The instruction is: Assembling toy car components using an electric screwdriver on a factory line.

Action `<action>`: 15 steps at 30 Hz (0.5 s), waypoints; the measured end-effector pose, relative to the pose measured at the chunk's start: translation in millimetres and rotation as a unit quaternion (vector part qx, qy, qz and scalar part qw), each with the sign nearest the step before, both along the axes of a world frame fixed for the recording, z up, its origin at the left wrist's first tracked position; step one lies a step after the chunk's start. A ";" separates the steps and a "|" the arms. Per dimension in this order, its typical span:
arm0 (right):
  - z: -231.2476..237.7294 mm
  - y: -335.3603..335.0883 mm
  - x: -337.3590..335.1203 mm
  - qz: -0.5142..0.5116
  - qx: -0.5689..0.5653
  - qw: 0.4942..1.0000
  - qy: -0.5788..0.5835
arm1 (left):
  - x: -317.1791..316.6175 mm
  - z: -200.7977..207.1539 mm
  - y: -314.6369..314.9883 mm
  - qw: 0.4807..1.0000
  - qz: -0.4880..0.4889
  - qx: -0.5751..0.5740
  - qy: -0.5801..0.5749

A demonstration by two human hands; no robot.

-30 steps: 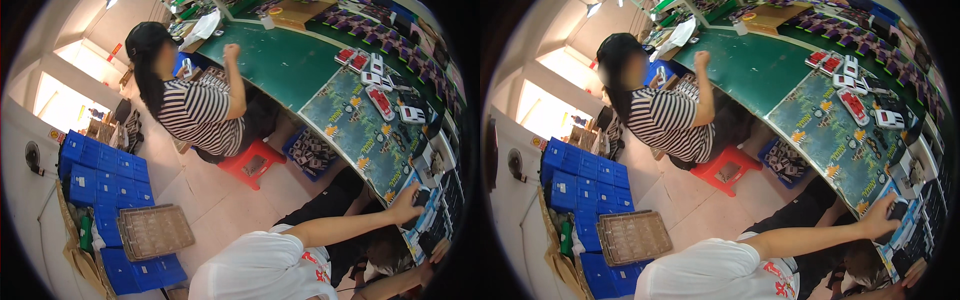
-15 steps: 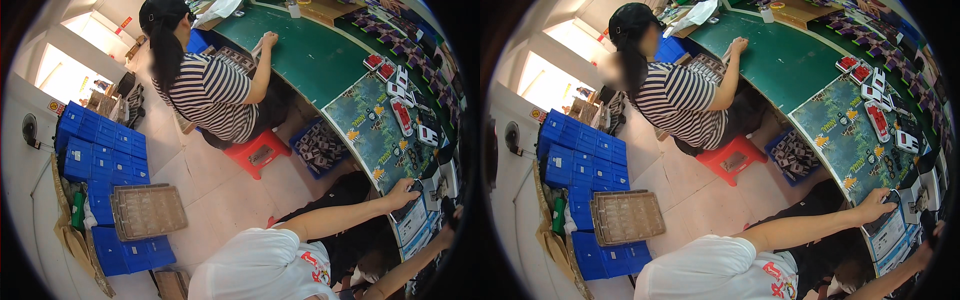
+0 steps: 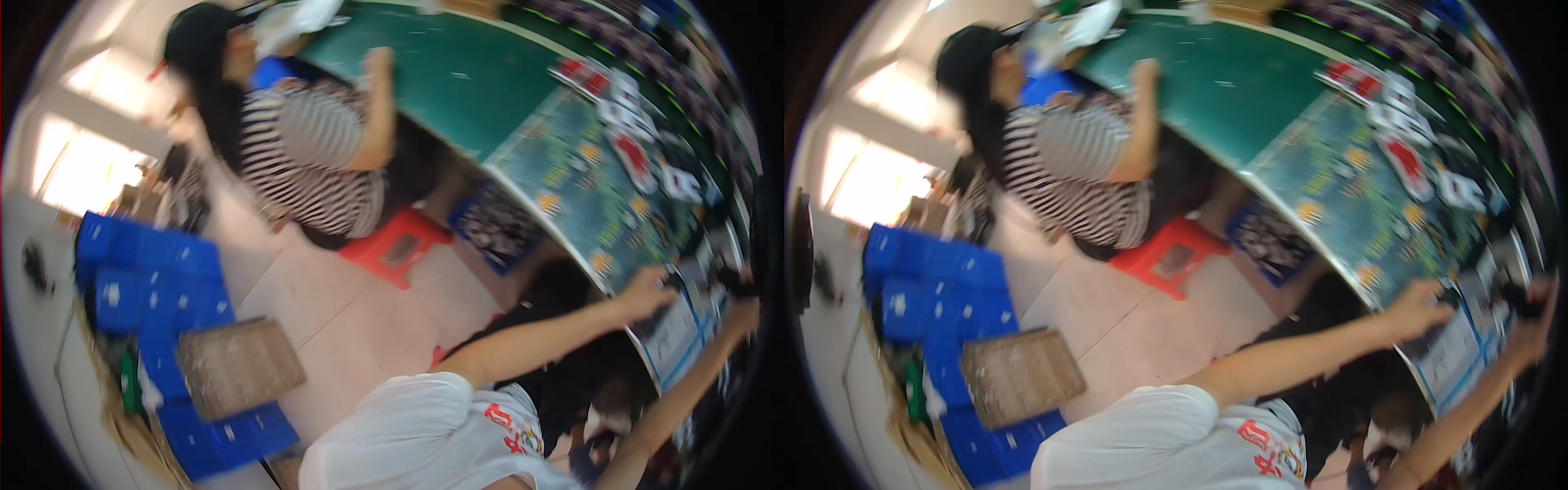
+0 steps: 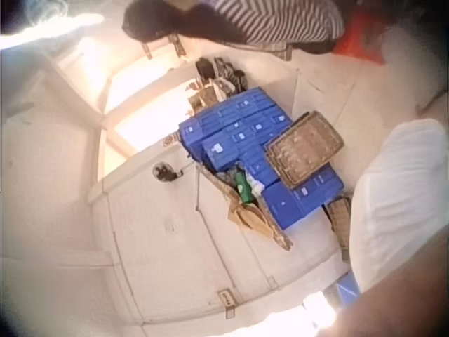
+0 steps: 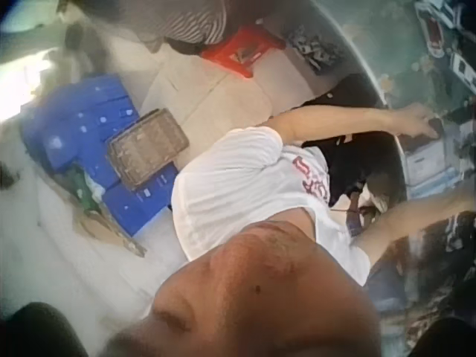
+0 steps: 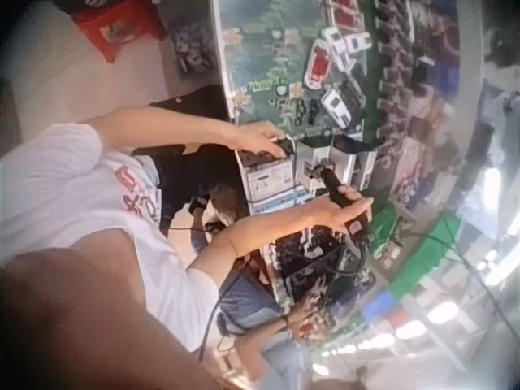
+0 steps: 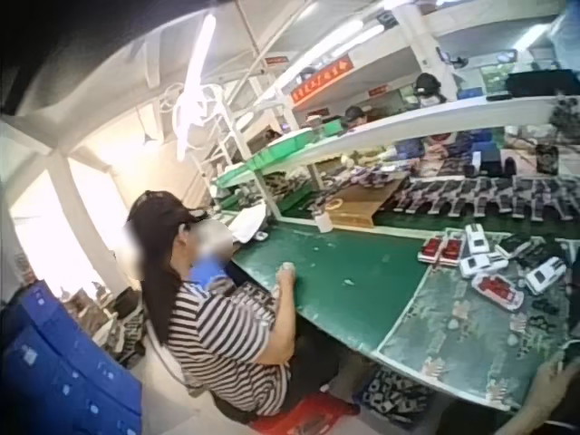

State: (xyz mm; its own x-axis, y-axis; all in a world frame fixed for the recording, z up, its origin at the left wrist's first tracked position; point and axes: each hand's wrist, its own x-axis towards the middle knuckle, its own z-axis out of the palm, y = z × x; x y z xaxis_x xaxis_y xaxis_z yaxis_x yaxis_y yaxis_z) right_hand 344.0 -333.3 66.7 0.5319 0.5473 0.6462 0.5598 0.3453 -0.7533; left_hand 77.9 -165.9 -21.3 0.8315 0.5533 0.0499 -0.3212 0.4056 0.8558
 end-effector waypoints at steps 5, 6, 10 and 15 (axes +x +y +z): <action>46.5 129.8 -130.4 -0.031 0.186 0.977 0.103 | -30.1 -10.2 36.4 0.990 -0.057 -0.088 0.096; 54.4 128.9 -138.7 -0.034 0.193 0.973 0.122 | -33.2 -9.7 36.6 0.988 -0.070 -0.104 0.093; 67.3 109.2 -139.6 -0.055 0.183 0.976 0.109 | -25.2 0.6 27.5 0.982 -0.127 -0.120 0.070; 65.3 100.7 -135.0 -0.089 0.166 0.979 0.077 | -22.0 2.4 23.7 0.982 -0.124 -0.123 0.065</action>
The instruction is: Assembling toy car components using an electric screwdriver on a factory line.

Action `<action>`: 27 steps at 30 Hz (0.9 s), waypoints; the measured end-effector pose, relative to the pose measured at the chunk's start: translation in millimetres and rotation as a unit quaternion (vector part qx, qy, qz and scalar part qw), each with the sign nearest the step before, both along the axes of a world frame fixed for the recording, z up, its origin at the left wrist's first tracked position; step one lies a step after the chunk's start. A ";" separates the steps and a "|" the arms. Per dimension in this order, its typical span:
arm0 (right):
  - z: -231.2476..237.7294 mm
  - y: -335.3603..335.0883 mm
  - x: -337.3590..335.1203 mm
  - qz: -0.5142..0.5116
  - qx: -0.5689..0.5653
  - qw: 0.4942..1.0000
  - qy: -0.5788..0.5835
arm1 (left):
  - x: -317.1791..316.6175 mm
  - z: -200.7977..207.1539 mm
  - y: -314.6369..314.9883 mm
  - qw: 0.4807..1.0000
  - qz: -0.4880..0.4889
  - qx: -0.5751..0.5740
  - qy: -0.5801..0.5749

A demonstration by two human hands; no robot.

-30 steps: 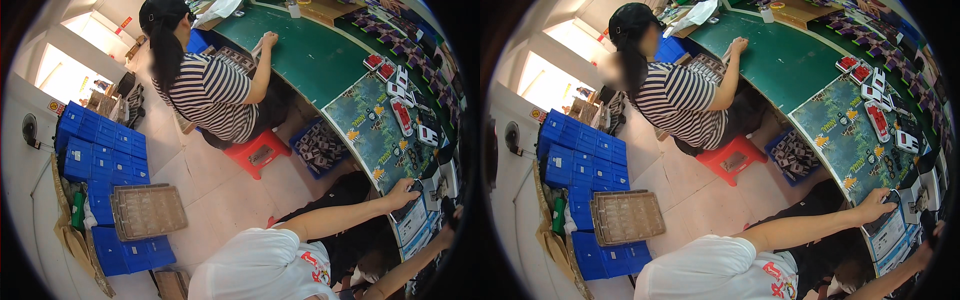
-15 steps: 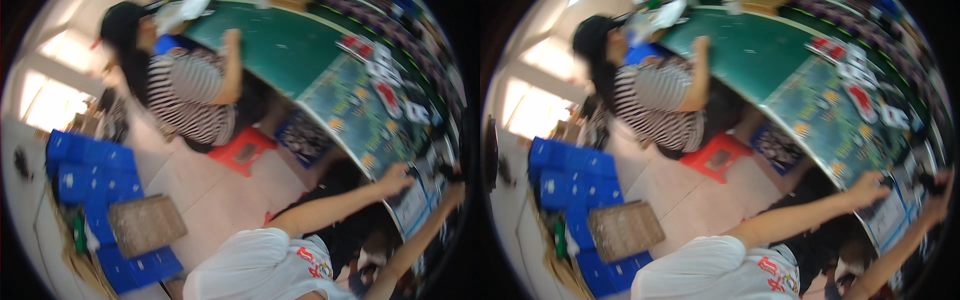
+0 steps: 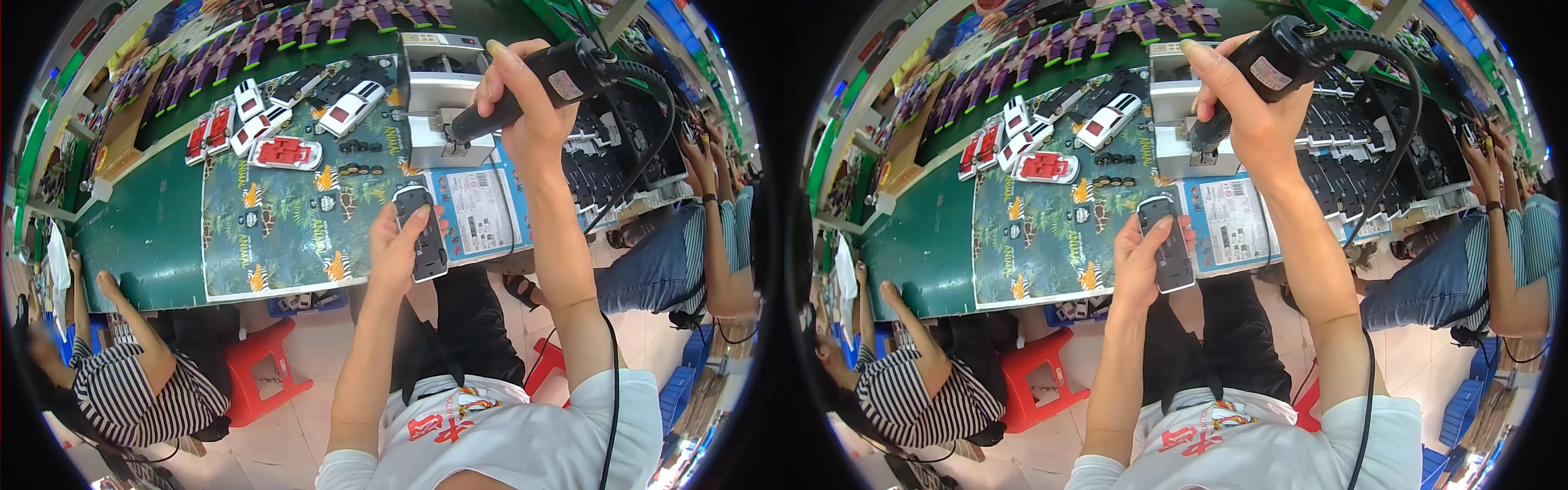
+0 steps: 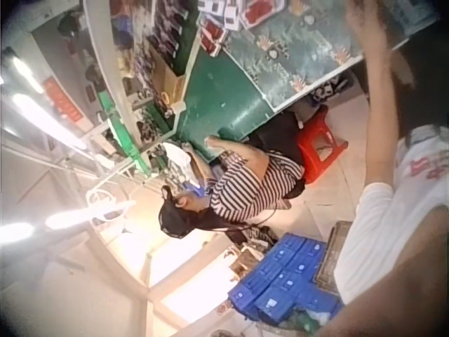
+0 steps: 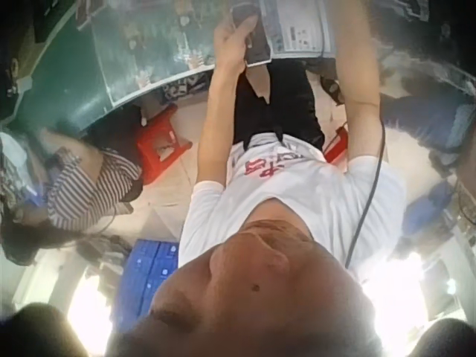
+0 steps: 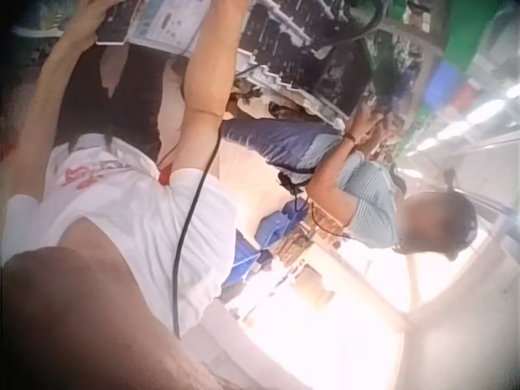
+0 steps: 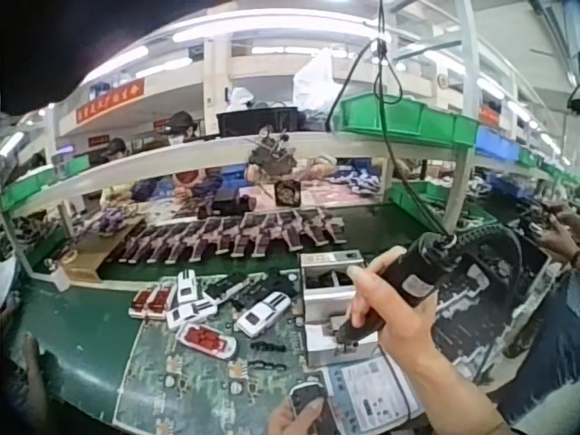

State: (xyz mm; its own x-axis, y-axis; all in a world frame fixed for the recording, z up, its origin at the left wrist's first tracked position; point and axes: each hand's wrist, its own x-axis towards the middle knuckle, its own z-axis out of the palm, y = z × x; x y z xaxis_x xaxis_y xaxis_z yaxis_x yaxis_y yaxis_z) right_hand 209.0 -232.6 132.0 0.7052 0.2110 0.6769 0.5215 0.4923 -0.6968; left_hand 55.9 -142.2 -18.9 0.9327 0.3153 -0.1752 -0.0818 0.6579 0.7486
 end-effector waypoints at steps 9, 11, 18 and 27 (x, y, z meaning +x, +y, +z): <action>-3.3 2.3 6.0 -0.056 -0.089 0.994 -0.030 | -0.8 5.9 0.8 1.000 0.001 0.005 0.014; 1.3 9.6 2.2 -0.049 -0.078 0.996 -0.019 | 0.4 8.8 2.2 1.000 0.005 0.016 0.021; 7.0 8.6 7.4 -0.005 -0.155 0.986 0.057 | 0.0 3.8 2.3 1.000 0.007 0.003 0.023; -8.9 -6.6 -57.0 0.142 0.054 0.985 0.083 | 0.0 10.9 0.6 0.999 0.005 0.025 0.025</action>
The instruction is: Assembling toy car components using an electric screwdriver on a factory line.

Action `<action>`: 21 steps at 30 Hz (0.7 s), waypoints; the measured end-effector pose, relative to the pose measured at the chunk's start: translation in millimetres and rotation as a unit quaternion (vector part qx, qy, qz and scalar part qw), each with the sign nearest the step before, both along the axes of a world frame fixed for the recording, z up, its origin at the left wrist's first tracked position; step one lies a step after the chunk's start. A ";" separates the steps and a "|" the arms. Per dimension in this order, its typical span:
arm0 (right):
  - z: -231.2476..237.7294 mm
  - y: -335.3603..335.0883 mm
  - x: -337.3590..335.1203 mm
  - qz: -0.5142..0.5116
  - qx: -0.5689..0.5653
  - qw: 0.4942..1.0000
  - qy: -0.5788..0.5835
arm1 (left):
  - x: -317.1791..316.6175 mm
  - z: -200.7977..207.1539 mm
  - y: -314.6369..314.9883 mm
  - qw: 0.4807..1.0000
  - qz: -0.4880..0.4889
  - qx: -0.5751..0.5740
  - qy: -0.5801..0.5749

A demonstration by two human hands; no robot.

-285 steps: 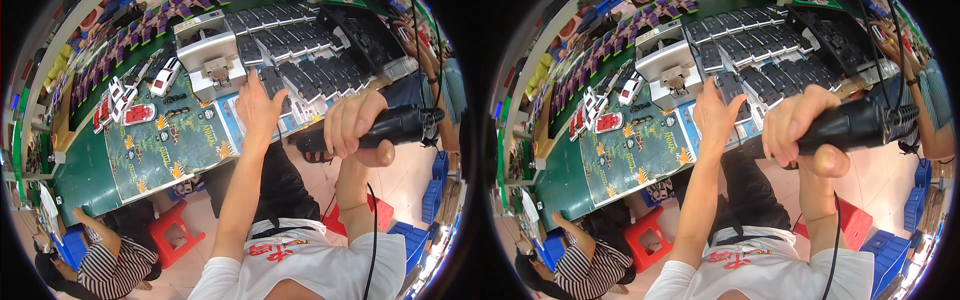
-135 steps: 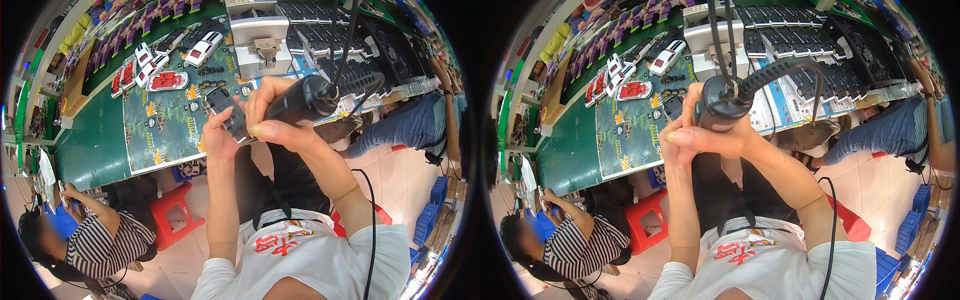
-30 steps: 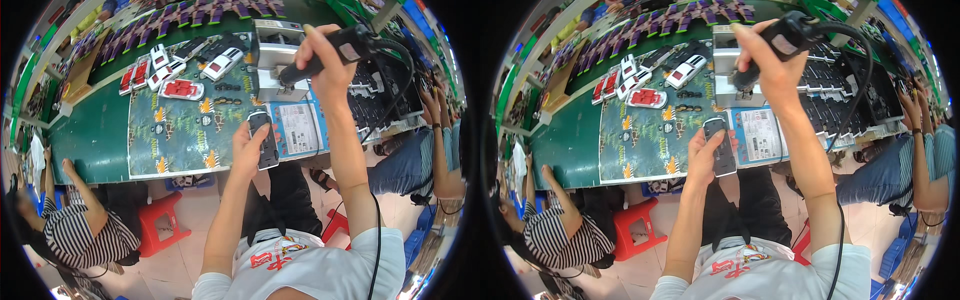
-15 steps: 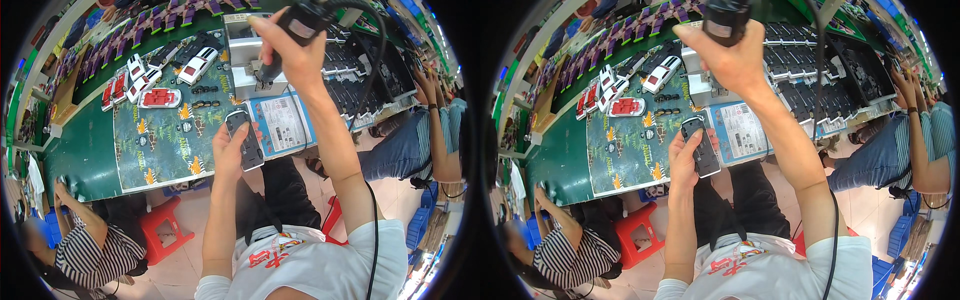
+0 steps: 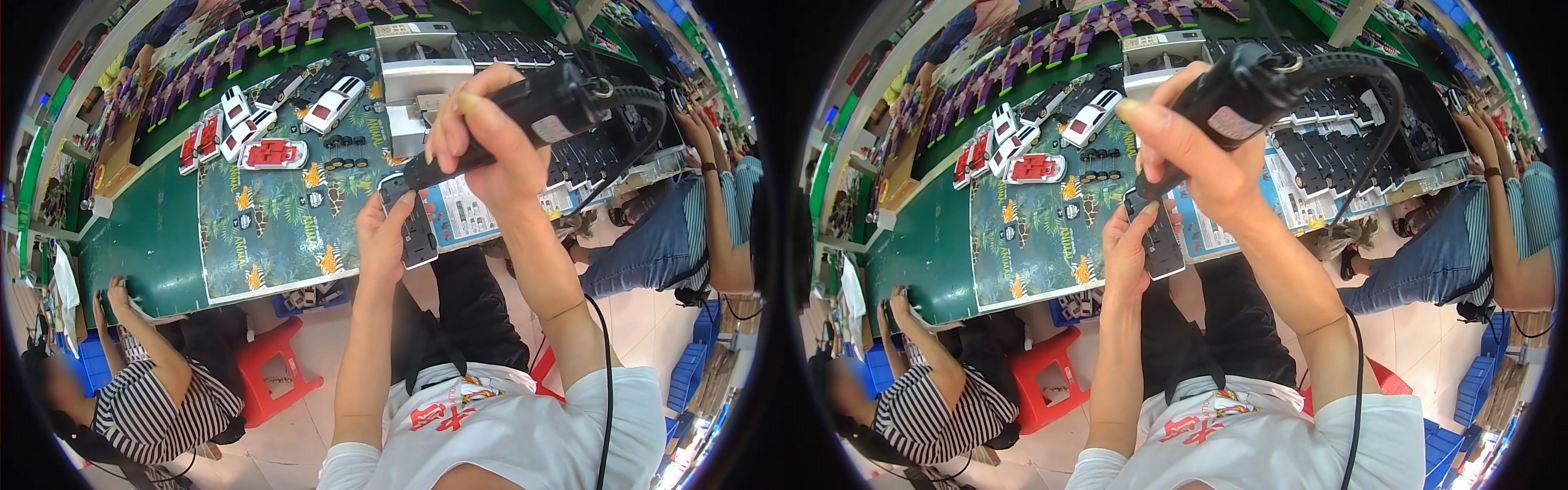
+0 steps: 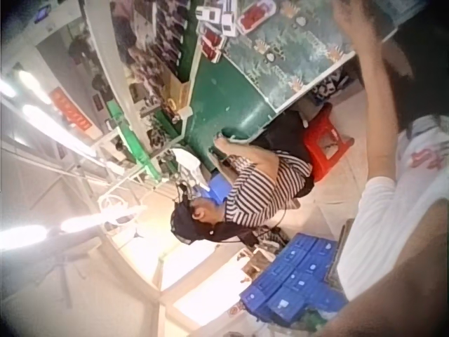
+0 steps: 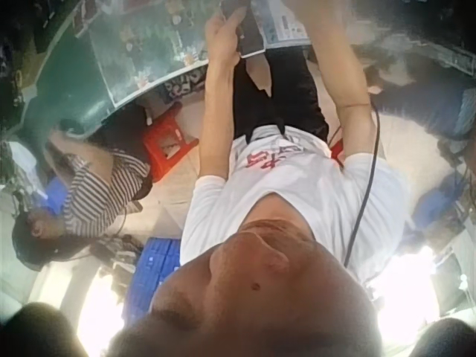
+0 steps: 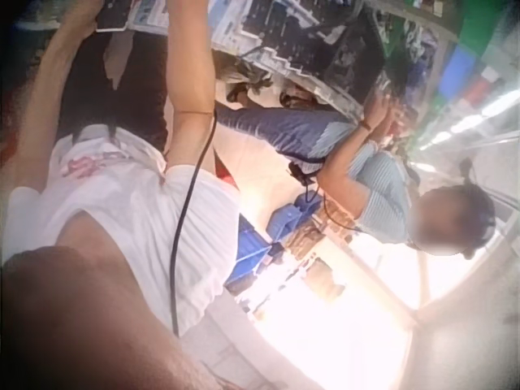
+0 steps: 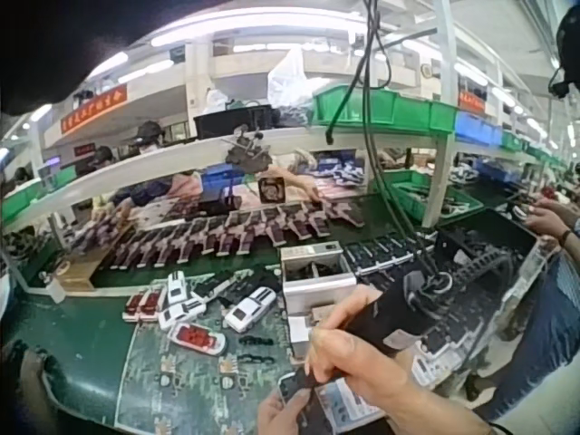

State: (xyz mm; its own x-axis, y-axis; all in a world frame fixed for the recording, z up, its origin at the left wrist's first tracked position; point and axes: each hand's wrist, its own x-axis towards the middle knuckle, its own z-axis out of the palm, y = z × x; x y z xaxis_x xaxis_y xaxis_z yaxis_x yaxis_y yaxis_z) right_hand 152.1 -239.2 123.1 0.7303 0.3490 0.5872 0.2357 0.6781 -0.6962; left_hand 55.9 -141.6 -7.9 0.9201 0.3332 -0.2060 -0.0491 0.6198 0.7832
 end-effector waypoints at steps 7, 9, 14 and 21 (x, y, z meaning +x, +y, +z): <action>-11.7 9.1 -7.6 -0.037 -0.060 0.998 0.006 | -1.1 1.8 -2.5 1.000 0.010 -0.016 -0.005; -12.8 10.3 -6.4 -0.038 -0.069 0.997 -0.004 | -1.8 1.6 -1.3 1.000 0.006 -0.013 -0.011; -21.1 7.5 0.3 -0.005 -0.102 0.994 -0.047 | -4.7 0.9 -1.7 1.000 -0.006 -0.003 -0.007; -24.3 6.4 2.1 0.055 -0.099 0.992 -0.056 | -5.3 2.3 0.1 1.000 -0.016 -0.014 0.000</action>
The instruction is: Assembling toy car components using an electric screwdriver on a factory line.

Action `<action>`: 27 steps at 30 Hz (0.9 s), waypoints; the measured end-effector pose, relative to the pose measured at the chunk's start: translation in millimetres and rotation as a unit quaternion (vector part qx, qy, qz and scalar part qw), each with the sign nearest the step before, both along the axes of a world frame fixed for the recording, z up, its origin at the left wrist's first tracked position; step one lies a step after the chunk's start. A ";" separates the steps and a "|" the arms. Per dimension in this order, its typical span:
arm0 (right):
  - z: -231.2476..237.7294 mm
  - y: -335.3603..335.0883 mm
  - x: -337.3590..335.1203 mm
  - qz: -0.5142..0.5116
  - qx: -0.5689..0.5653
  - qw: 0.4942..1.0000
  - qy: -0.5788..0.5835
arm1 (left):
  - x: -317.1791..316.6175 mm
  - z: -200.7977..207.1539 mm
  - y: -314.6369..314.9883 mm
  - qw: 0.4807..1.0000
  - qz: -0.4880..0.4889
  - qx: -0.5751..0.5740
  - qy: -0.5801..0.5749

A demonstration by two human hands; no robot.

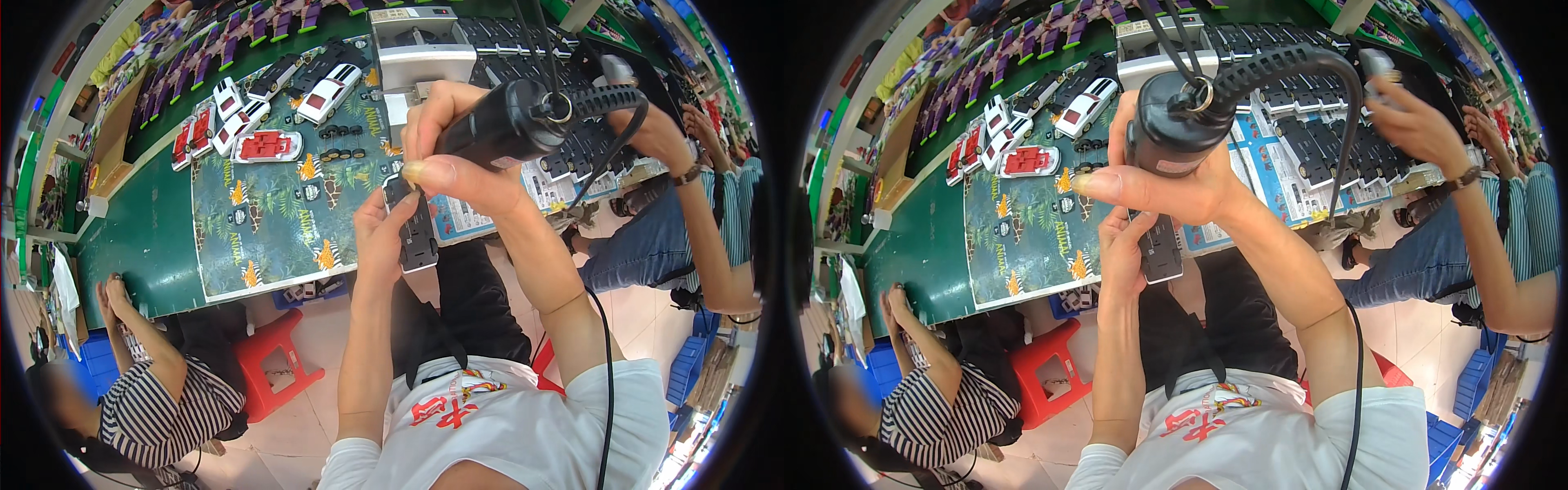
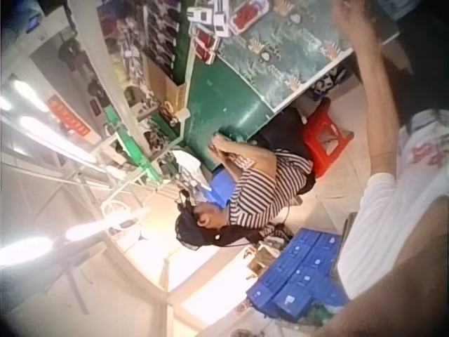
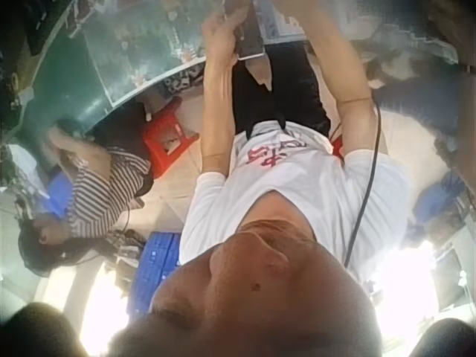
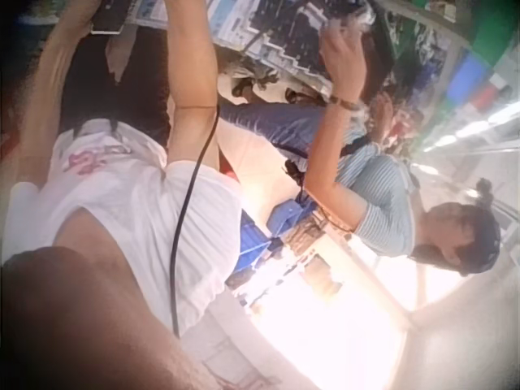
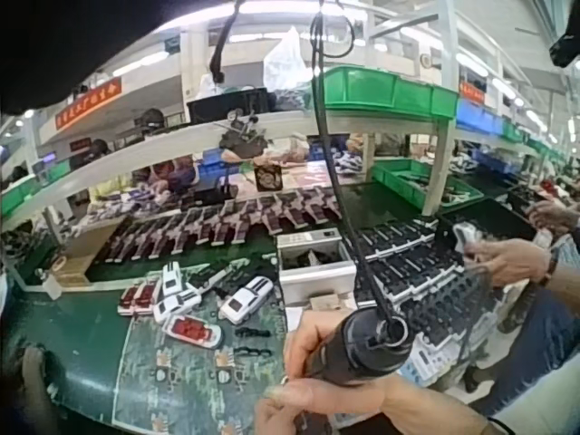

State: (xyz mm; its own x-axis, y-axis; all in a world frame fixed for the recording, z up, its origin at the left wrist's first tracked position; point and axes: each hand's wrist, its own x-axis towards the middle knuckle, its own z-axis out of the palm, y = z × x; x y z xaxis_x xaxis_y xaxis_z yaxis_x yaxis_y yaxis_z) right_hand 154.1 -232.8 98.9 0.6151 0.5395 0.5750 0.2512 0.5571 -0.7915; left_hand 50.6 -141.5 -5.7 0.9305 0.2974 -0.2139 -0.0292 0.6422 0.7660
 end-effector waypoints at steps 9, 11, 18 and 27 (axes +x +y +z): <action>0.5 -3.9 -3.6 -0.004 -0.014 1.000 -0.019 | -1.5 -2.7 -0.2 1.000 0.014 0.024 -0.010; 0.2 -5.1 -6.6 -0.011 -0.019 1.000 -0.018 | -2.3 -0.9 -0.8 1.000 0.011 0.010 -0.023; 1.0 -11.9 -9.7 -0.036 -0.034 0.999 -0.017 | -3.5 2.8 -2.4 1.000 0.000 0.013 -0.020; 9.2 -19.9 -8.0 0.002 -0.004 1.000 -0.015 | -4.0 4.7 -1.0 1.000 0.003 0.013 -0.009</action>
